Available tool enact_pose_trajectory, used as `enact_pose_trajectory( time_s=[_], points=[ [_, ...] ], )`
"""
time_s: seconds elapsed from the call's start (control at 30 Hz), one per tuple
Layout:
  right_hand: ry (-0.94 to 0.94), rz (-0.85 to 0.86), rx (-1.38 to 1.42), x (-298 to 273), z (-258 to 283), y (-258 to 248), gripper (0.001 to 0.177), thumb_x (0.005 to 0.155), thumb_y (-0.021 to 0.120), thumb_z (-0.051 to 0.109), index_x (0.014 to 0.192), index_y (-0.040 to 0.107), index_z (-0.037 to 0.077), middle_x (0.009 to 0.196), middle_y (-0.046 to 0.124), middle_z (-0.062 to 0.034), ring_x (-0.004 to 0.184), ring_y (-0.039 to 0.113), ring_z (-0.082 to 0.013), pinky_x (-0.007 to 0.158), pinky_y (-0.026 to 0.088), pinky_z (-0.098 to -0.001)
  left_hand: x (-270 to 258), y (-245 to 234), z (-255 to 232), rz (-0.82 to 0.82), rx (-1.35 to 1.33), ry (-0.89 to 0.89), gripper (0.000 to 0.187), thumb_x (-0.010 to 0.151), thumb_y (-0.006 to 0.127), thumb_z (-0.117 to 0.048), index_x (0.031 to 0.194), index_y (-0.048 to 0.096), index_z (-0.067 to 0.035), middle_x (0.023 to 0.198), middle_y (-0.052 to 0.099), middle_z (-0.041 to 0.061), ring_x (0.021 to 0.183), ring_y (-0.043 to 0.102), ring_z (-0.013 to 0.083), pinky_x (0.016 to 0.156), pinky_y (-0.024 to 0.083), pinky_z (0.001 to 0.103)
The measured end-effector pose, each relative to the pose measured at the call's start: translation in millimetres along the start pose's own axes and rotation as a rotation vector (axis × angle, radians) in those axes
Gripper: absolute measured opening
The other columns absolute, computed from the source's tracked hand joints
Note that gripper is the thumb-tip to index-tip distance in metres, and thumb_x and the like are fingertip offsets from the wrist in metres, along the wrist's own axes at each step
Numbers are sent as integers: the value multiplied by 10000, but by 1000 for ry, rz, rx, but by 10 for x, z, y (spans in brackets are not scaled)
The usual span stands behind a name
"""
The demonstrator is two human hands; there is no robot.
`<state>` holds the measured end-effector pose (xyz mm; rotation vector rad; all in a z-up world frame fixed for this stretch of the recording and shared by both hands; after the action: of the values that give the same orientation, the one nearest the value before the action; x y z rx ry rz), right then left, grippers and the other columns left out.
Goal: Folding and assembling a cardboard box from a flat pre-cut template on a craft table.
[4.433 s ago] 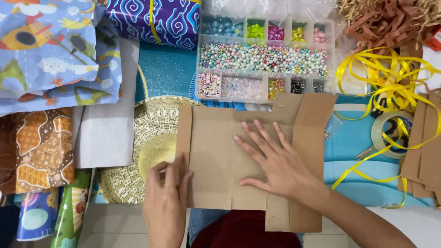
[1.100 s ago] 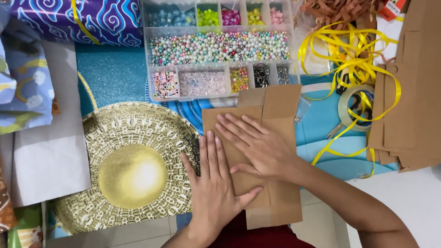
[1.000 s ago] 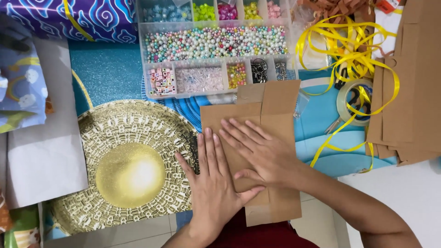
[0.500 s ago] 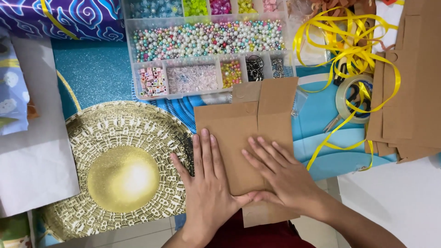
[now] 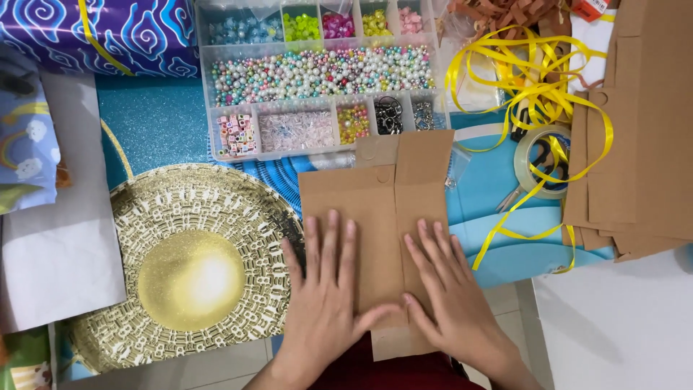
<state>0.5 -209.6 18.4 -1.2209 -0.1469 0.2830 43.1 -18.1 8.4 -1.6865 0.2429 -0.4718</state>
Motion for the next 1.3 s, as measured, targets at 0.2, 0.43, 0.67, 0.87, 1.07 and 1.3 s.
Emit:
enact_pose_trajectory(
  time_s=[0.2, 0.43, 0.67, 0.87, 1.07, 1.3],
  points=[
    [165, -139, 450, -21, 20, -94, 607, 997, 521, 159, 1557, 315, 49, 1714, 129, -225, 1617, 99, -379, 1271, 173, -510, -83, -14, -62, 33, -29, 359, 1529, 639, 647, -1088, 1646, 155, -48, 1714, 131, 219, 1584, 97, 463, 1197, 116, 750],
    [166, -316, 414, 98, 4, -169, 1002, 807, 830, 281, 1584, 240, 50, 1695, 203, -218, 1591, 243, -377, 1275, 289, -497, -340, 39, 103, -48, -666, 284, 1015, 996, 449, -640, 1616, 38, 51, 1707, 118, 285, 1601, 122, 526, 1283, 77, 747],
    [186, -287, 791, 60, -117, -343, 555, 964, 511, 66, 1474, 308, -20, 1670, 286, -266, 1550, 354, -346, 1215, 398, -414, -1185, 389, 429, -496, -1039, -509, 935, 883, 629, -340, 1584, 182, 90, 1647, 296, 244, 1524, 374, 316, 1259, 331, 419],
    [592, -375, 827, -57, -612, -410, 510, 971, 572, 70, 1462, 445, 25, 1458, 610, -142, 1190, 616, -153, 927, 503, -280, -857, -133, 924, -610, -1279, -569, 713, 918, 531, -123, 1573, 264, -37, 1642, 349, 270, 1575, 344, 354, 1311, 313, 470],
    [564, -405, 465, -82, -727, -513, 685, 902, 731, 125, 1509, 451, -24, 1413, 586, -216, 1071, 568, -209, 892, 476, -322, -1645, -133, 1614, -634, -992, -628, 677, 991, 450, 159, 1629, 324, -30, 1620, 388, 215, 1554, 409, 316, 1252, 450, 457],
    [557, -412, 305, -160, -796, -423, 567, 947, 786, 204, 1462, 597, 59, 1010, 594, -59, 905, 537, -172, 886, 457, -306, -962, -430, 495, -268, -342, 72, 119, 897, 617, -431, 934, 713, -371, 921, 726, -171, 924, 709, 92, 907, 561, 380]
  ],
)
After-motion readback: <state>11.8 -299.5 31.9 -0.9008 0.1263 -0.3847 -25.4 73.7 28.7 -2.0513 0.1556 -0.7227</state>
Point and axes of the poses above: each hand's wrist, its own x-axis towards the middle knuckle, its own y-axis out of the palm, z = x × y, the point moved 3 cm from there along x, towards the middle knuckle
